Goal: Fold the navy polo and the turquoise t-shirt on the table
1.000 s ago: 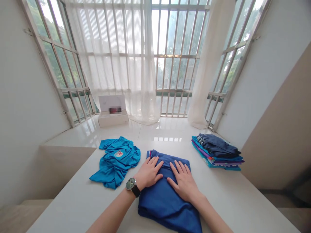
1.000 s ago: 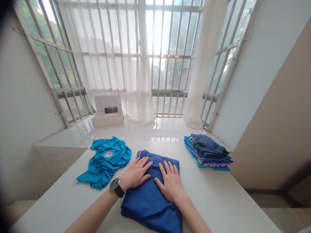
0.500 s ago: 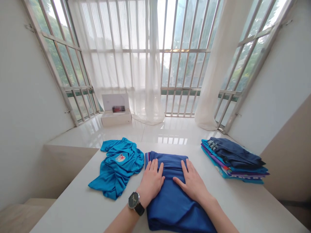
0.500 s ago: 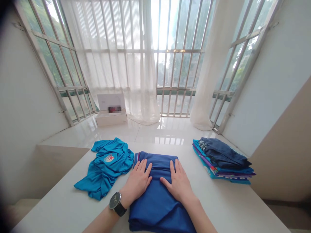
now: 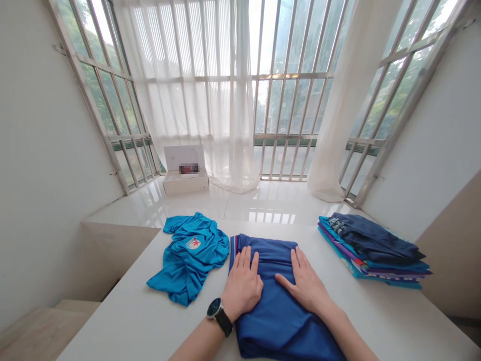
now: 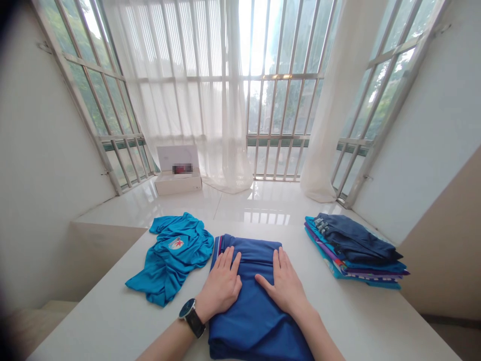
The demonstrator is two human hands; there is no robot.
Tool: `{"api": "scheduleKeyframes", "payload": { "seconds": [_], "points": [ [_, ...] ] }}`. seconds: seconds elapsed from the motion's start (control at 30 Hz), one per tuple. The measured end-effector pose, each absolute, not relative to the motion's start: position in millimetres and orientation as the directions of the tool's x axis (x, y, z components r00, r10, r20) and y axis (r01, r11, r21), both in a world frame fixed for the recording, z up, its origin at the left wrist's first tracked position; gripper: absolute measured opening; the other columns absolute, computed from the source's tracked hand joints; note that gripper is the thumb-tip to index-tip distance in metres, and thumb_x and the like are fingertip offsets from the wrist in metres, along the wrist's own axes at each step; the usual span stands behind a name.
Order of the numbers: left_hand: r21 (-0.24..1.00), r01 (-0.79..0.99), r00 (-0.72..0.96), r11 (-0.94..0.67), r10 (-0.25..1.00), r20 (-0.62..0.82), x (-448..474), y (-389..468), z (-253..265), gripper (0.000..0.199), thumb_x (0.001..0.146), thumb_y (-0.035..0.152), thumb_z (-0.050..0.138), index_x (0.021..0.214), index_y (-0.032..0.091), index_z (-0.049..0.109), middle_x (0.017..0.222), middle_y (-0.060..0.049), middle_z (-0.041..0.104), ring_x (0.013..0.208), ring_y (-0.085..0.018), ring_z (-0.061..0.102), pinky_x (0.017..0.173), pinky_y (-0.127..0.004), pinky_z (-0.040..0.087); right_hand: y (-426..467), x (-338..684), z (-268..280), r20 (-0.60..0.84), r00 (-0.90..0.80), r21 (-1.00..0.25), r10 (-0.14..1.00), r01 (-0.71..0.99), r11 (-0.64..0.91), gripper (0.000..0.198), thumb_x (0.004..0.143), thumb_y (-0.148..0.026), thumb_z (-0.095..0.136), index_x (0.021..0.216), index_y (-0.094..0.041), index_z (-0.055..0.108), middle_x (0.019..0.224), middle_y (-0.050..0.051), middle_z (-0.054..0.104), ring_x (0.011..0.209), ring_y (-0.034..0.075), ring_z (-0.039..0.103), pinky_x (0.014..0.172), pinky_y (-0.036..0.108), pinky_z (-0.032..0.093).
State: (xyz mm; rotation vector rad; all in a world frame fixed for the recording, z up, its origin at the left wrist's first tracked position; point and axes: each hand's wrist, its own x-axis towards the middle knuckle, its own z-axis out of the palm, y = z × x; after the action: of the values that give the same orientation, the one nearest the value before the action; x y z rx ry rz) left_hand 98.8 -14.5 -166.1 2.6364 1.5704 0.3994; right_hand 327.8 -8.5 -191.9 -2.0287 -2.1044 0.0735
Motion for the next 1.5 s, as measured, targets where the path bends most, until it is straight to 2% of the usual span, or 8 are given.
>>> {"api": "scheduleKeyframes", "payload": {
  "seconds": [0.27, 0.37, 0.47, 0.63, 0.8, 1.2, 1.3, 1.5],
  "points": [
    [0.209, 0.842, 0.468, -0.498, 0.866, 0.177, 98.5, -6.5, -155.3, 0.06, 0.096, 0.04, 0.038, 0.149, 0.014, 0.039, 0.158, -0.016, 0.032, 0.146, -0.032, 0.028, 0.116, -0.046, 0.029, -11.2, 326.6, -192.1, 0.121, 0.012, -0.172, 0.993, 0.985, 0.009, 0.109, 0.083, -0.081, 0.034, 0.152, 0.003, 0.024, 0.161, 0.023, 0.018, 0.149, 0.033, 0.018, 0.122, 0.043, 0.02],
    [0.15, 0.865, 0.45, -0.478, 0.873, 0.189, 104.4, 2.0, -139.8, 0.049, 0.098, 0.043, 0.034, 0.13, 0.015, 0.057, 0.136, -0.017, 0.056, 0.126, -0.033, 0.051, 0.102, -0.047, 0.042, -12.1, 326.0, -189.8, 0.112, 0.012, -0.191, 0.994, 0.982, 0.01, 0.109, 0.082, -0.08, 0.037, 0.152, 0.003, 0.025, 0.161, 0.023, 0.018, 0.15, 0.033, 0.017, 0.122, 0.042, 0.018],
    [0.06, 0.898, 0.406, -0.436, 0.874, 0.267, 113.1, 9.8, -130.8, 0.04, 0.099, 0.041, 0.035, 0.109, 0.014, 0.064, 0.11, -0.016, 0.064, 0.103, -0.031, 0.058, 0.092, -0.047, 0.045, -12.6, 325.6, -188.3, 0.108, 0.013, -0.197, 0.994, 0.98, 0.008, 0.109, 0.082, -0.08, 0.038, 0.152, 0.003, 0.025, 0.161, 0.023, 0.018, 0.149, 0.033, 0.018, 0.122, 0.041, 0.018],
    [0.047, 0.898, 0.386, -0.437, 0.836, 0.389, 116.9, 15.7, -144.5, 0.037, 0.098, 0.037, 0.039, 0.119, 0.014, 0.059, 0.11, -0.013, 0.061, 0.107, -0.029, 0.053, 0.1, -0.048, 0.04, -12.2, 325.8, -189.5, 0.116, 0.015, -0.193, 0.993, 0.981, 0.007, 0.108, 0.083, -0.08, 0.036, 0.152, 0.002, 0.025, 0.161, 0.023, 0.019, 0.149, 0.033, 0.02, 0.121, 0.043, 0.021],
    [0.046, 0.884, 0.41, -0.465, 0.819, 0.402, 112.1, 22.7, -165.3, 0.053, 0.099, 0.044, 0.035, 0.138, 0.011, 0.05, 0.148, -0.017, 0.043, 0.142, -0.034, 0.028, 0.118, -0.051, 0.02, -11.1, 326.4, -192.4, 0.145, 0.02, -0.203, 0.989, 0.979, 0.01, 0.109, 0.081, -0.081, 0.036, 0.152, 0.002, 0.026, 0.161, 0.024, 0.021, 0.148, 0.034, 0.021, 0.12, 0.044, 0.022],
    [0.144, 0.903, 0.349, -0.405, 0.887, 0.304, 109.2, 25.1, -180.7, 0.061, 0.097, 0.05, 0.039, 0.151, 0.023, 0.038, 0.16, -0.013, 0.03, 0.148, -0.039, 0.019, 0.117, -0.06, 0.021, -10.1, 329.9, -173.6, 0.248, -0.078, -0.127, 0.966, 0.986, 0.113, 0.097, 0.079, -0.08, 0.044, 0.14, -0.005, 0.051, 0.156, 0.021, 0.034, 0.146, 0.035, 0.027, 0.12, 0.046, 0.021],
    [0.161, 0.899, 0.346, -0.407, 0.886, 0.309, 109.2, 24.2, -180.0, 0.061, 0.097, 0.051, 0.04, 0.151, 0.024, 0.038, 0.16, -0.013, 0.029, 0.148, -0.039, 0.019, 0.117, -0.059, 0.022, -6.0, 332.5, -171.6, 0.249, -0.159, -0.136, 0.955, 0.971, 0.197, 0.094, 0.082, -0.079, 0.042, 0.146, -0.01, 0.045, 0.161, 0.016, 0.026, 0.149, 0.032, 0.019, 0.121, 0.044, 0.021],
    [0.172, 0.9, 0.34, -0.401, 0.892, 0.299, 109.3, 24.9, -180.2, 0.062, 0.097, 0.054, 0.038, 0.152, 0.024, 0.037, 0.16, -0.012, 0.03, 0.148, -0.04, 0.017, 0.116, -0.062, 0.021, -2.0, 334.5, -184.6, 0.127, -0.07, -0.197, 0.989, 0.976, 0.094, 0.105, 0.082, -0.082, 0.037, 0.153, -0.005, 0.029, 0.162, 0.019, 0.021, 0.149, 0.032, 0.018, 0.121, 0.044, 0.021]
  ]
}}
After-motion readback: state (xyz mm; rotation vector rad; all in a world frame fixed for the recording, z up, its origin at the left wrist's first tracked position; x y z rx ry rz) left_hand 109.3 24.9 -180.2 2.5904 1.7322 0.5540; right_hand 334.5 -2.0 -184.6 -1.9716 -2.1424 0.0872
